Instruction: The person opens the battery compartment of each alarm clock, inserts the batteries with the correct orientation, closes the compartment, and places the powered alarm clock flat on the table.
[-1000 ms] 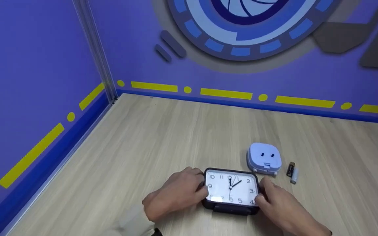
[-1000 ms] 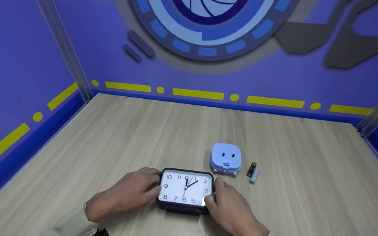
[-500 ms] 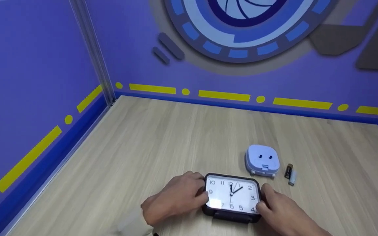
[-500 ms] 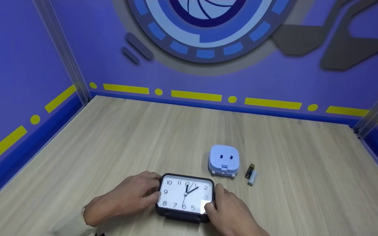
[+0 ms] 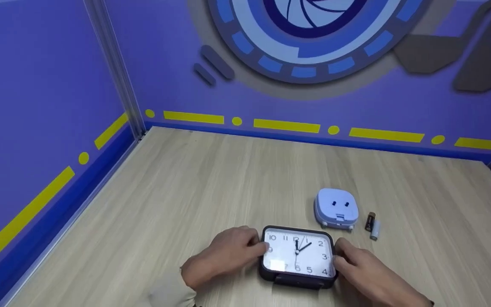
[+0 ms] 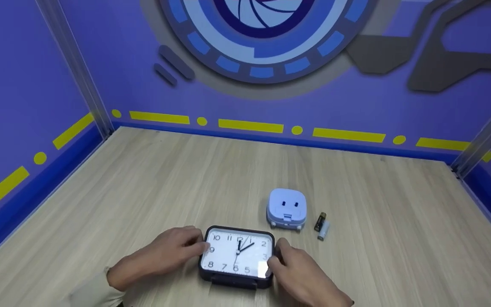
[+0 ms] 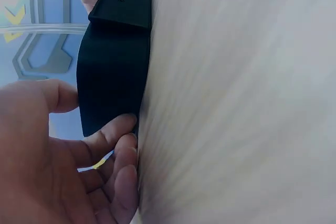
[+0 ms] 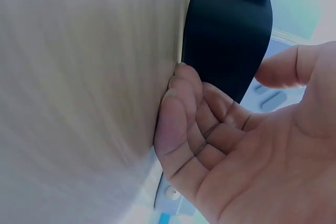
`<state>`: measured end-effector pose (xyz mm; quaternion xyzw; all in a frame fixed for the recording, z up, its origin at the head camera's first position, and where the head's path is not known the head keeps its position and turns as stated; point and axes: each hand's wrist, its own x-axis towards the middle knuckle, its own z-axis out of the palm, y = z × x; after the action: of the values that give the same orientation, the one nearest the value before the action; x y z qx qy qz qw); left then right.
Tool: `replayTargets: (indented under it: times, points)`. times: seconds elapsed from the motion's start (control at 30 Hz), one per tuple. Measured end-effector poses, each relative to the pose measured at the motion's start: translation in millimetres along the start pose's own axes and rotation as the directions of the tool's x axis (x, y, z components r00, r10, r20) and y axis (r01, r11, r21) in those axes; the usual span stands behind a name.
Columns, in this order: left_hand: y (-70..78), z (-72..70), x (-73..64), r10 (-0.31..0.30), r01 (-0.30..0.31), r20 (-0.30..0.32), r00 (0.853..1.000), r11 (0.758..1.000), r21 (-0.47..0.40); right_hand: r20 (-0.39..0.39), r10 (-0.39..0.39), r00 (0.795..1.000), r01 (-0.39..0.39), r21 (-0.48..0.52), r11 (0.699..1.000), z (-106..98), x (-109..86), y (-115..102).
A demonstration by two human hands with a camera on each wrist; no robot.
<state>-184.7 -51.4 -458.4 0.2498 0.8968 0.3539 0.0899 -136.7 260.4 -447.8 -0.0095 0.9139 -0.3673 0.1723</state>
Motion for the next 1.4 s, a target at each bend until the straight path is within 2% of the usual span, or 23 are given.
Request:
replayTargets:
  times: [0.1, 0.17, 0.33, 0.6, 0.67, 0.77, 0.93, 1.03, 1.13, 1.2, 1.33, 1.4]
  points:
    - [-0.7, -0.3, 0.8, -0.009, 0.009, 0.005, 1.0, 1.0, -0.026, -0.014, 0.042, 0.999, -0.042, 0.017, 0.999, 1, 0.6, -1]
    - [-0.8, -0.6, 1.6, -0.016, 0.016, 0.011, 1.0, 0.999, -0.033, -0.027, 0.024, 0.999, -0.023, 0.018, 1.0, 1, -0.3, 0]
    - [-1.4, -1.1, 1.0, -0.031, 0.031, 0.018, 0.999, 0.999, -0.03, -0.041, -0.109, 0.993, 0.109, -0.009, 0.994, 1, -2.8, 5]
    - [1.0, -3.8, -1.8, -0.047, 0.048, 0.028, 0.998, 0.998, -0.032, -0.005, -0.161, 0.987, 0.16, -0.069, 0.985, -2, -3.1, 4]
    - [2.3, -3.9, -2.4, -0.056, 0.056, 0.023, 0.998, 0.998, -0.034, 0.004, -0.147, 0.989, 0.147, -0.03, 0.989, -2, -3.4, 4]
    - [3.7, -3.5, -2.9, -0.073, 0.073, 0.019, 0.997, 0.996, -0.047, 0.023, -0.1, 0.995, 0.097, 0.08, 0.992, 0, -3.3, 4]
    - [4.7, -5.3, -2.7, -0.134, 0.141, 0.054, 0.99, 0.978, -0.156, 0.044, -0.115, 0.992, 0.104, 0.201, 0.974, 1, -5.6, 6]
    - [5.5, -7.6, -2.8, -0.189, 0.206, 0.087, 0.978, 0.944, -0.258, 0.06, -0.153, 0.986, 0.136, 0.225, 0.965, -1, -5.5, 8]
    - [6.1, -9.0, -2.5, -0.218, 0.252, 0.132, 0.967, 0.89, -0.379, 0.08, -0.168, 0.982, 0.145, 0.244, 0.959, -4, -4.4, 11]
    - [5.8, -7.9, -1.8, -0.208, 0.266, 0.174, 0.962, 0.85, -0.455, 0.093, -0.171, 0.981, 0.141, 0.268, 0.953, -5, -4.0, 13]
    - [3.4, -0.7, 0.1, -0.146, 0.283, 0.266, 0.953, 0.74, -0.609, 0.099, -0.164, 0.982, 0.126, 0.307, 0.943, -6, -3.4, 17]
    - [1.4, 5.0, 0.6, -0.118, 0.291, 0.292, 0.949, 0.681, -0.672, 0.096, -0.156, 0.983, 0.116, 0.329, 0.937, -6, -2.9, 18]
